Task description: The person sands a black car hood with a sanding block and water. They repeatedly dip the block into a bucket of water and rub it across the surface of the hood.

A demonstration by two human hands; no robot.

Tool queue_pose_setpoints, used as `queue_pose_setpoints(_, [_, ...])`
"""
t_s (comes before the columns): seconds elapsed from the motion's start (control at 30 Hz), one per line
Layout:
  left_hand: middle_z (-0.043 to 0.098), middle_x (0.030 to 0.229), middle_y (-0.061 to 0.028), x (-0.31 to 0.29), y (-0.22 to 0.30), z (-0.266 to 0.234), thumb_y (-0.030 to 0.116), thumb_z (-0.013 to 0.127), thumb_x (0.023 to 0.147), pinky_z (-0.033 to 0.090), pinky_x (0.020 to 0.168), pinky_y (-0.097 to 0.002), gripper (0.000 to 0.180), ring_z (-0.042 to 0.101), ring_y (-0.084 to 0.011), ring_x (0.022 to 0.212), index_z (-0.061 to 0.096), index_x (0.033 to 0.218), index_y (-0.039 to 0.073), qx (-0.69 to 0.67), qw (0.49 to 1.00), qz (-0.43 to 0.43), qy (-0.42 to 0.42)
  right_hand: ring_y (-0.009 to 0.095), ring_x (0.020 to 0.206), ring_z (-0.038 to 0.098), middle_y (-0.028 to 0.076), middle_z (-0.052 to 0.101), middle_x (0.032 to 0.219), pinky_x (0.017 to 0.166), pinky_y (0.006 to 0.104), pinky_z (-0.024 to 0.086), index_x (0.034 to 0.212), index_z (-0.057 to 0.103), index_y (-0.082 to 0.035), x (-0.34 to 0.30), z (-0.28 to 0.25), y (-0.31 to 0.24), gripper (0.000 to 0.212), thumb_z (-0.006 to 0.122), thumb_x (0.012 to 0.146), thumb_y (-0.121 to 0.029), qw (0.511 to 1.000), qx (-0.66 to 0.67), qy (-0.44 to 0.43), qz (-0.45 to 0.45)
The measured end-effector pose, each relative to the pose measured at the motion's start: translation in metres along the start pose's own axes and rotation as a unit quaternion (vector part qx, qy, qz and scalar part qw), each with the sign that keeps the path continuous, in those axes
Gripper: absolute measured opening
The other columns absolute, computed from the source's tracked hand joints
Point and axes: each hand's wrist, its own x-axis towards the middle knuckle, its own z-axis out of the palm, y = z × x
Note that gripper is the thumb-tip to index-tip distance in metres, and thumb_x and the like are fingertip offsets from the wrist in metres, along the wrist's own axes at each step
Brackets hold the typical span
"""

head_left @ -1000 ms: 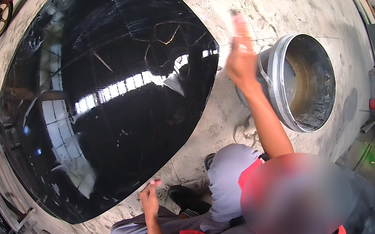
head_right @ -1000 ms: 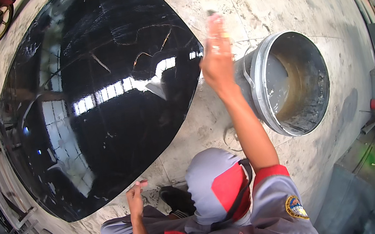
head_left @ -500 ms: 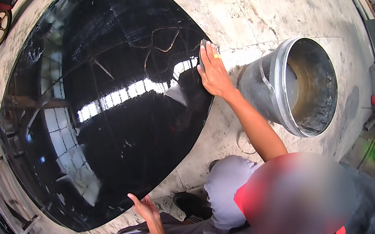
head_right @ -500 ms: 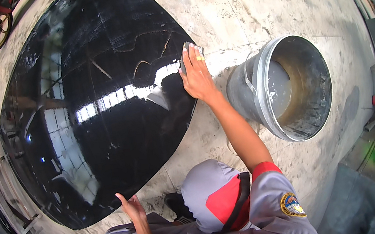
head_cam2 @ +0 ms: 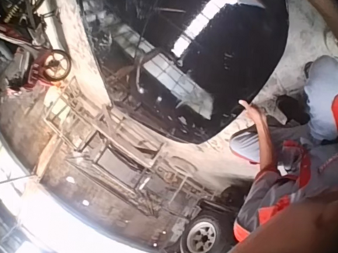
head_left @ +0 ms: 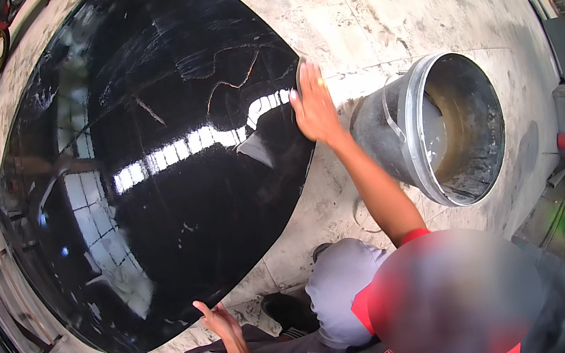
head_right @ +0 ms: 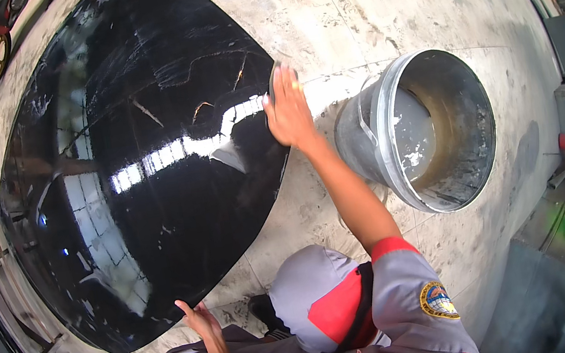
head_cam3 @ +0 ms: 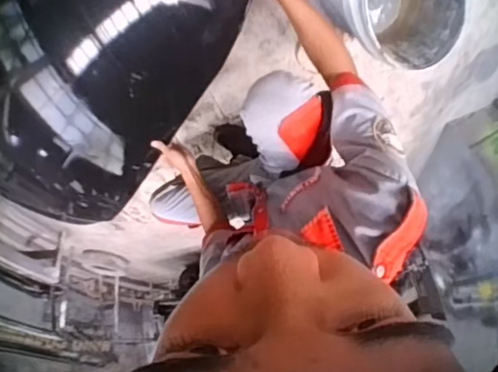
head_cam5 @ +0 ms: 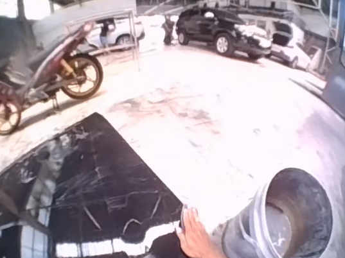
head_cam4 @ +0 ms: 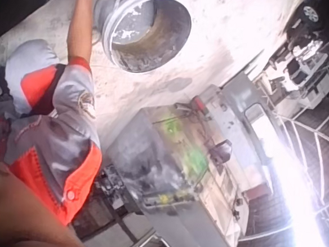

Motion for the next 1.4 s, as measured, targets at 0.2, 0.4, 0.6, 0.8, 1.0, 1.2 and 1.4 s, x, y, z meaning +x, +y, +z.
queue_pose_setpoints(0.2, [0.071, 0.123, -0.0087, 0.007, -0.001, -0.008, 0.047, 0.063, 0.102, 0.057, 0.093, -0.0253, 0.056, 0.069, -0.0137, 0.107, 0.062, 0.127, -0.003, 0.012, 1.000, 0.016, -0.005, 0.045, 0.157, 0.012, 0.030, 0.015, 0.168, 0.126, 0.0546, 0.015, 0.160, 0.018, 0.009, -0.091, 0.000, -0.028, 0.074, 0.050, 0.104, -0.028, 0.996, 0.001, -0.065, -0.059])
queue_pose_setpoints(0.4, [0.071, 0.123, -0.0084, 0.007, -0.007, -0.002, 0.047, 0.063, 0.102, 0.057, 0.089, -0.0241, 0.056, 0.070, -0.0140, 0.104, 0.061, 0.129, -0.002, -0.004, 1.000, 0.024, -0.004, 0.044, 0.156, 0.018, 0.030, 0.018, 0.167, 0.126, 0.0518, 0.017, 0.161, 0.019, 0.006, 0.020, -0.002, 0.000, 0.067, 0.040, 0.109, -0.030, 1.000, 0.001, 0.003, 0.029])
queue_pose_setpoints(0.6, [0.072, 0.118, -0.0034, 0.006, -0.006, -0.009, 0.048, 0.065, 0.100, 0.053, 0.078, -0.0201, 0.052, 0.068, -0.0085, 0.097, 0.064, 0.125, 0.002, 0.007, 1.000, 0.024, 0.017, 0.044, 0.157, 0.014, 0.029, 0.014, 0.169, 0.126, 0.0541, 0.017, 0.160, 0.019, 0.009, -0.116, -0.001, -0.045, 0.074, 0.051, 0.104, -0.028, 0.992, -0.002, -0.120, -0.044])
queue_pose_setpoints(0.8, [0.072, 0.104, 0.0001, 0.010, -0.012, -0.005, 0.047, 0.066, 0.100, 0.048, 0.068, -0.0190, 0.047, 0.061, -0.0047, 0.079, 0.067, 0.114, 0.003, 0.007, 1.000, 0.016, 0.007, 0.044, 0.156, 0.019, 0.027, 0.017, 0.168, 0.125, 0.0529, 0.021, 0.159, 0.022, 0.007, 0.035, -0.009, 0.000, 0.066, 0.036, 0.110, -0.034, 0.999, -0.034, -0.001, 0.037])
queue_pose_setpoints(1.0, [0.073, 0.102, 0.0001, 0.006, -0.003, -0.007, 0.047, 0.066, 0.101, 0.049, 0.066, -0.0203, 0.045, 0.060, -0.0052, 0.074, 0.068, 0.112, 0.003, 0.014, 0.999, 0.014, 0.034, 0.042, 0.158, 0.012, 0.025, 0.012, 0.170, 0.126, 0.0547, 0.016, 0.161, 0.018, 0.007, -0.088, 0.002, -0.041, 0.073, 0.046, 0.105, -0.031, 0.996, -0.005, -0.070, -0.057])
queue_pose_setpoints(1.2, [0.073, 0.102, -0.0001, 0.008, -0.012, 0.007, 0.047, 0.066, 0.101, 0.048, 0.066, -0.0206, 0.045, 0.060, -0.0056, 0.076, 0.068, 0.111, 0.003, -0.010, 0.999, 0.030, 0.019, 0.044, 0.154, 0.023, 0.030, 0.026, 0.164, 0.124, 0.0537, 0.023, 0.159, 0.024, 0.007, 0.041, -0.006, 0.003, 0.066, 0.041, 0.108, -0.032, 0.998, -0.052, 0.032, 0.011])
queue_pose_setpoints(1.4, [0.072, 0.104, -0.0001, 0.003, -0.004, -0.003, 0.048, 0.067, 0.100, 0.047, 0.064, -0.0206, 0.045, 0.061, -0.0057, 0.078, 0.067, 0.113, 0.004, 0.020, 0.999, 0.021, 0.035, 0.047, 0.157, 0.013, 0.030, 0.014, 0.168, 0.125, 0.0565, 0.017, 0.161, 0.018, 0.007, -0.116, 0.006, -0.041, 0.073, 0.048, 0.105, -0.028, 0.995, 0.007, -0.096, -0.041])
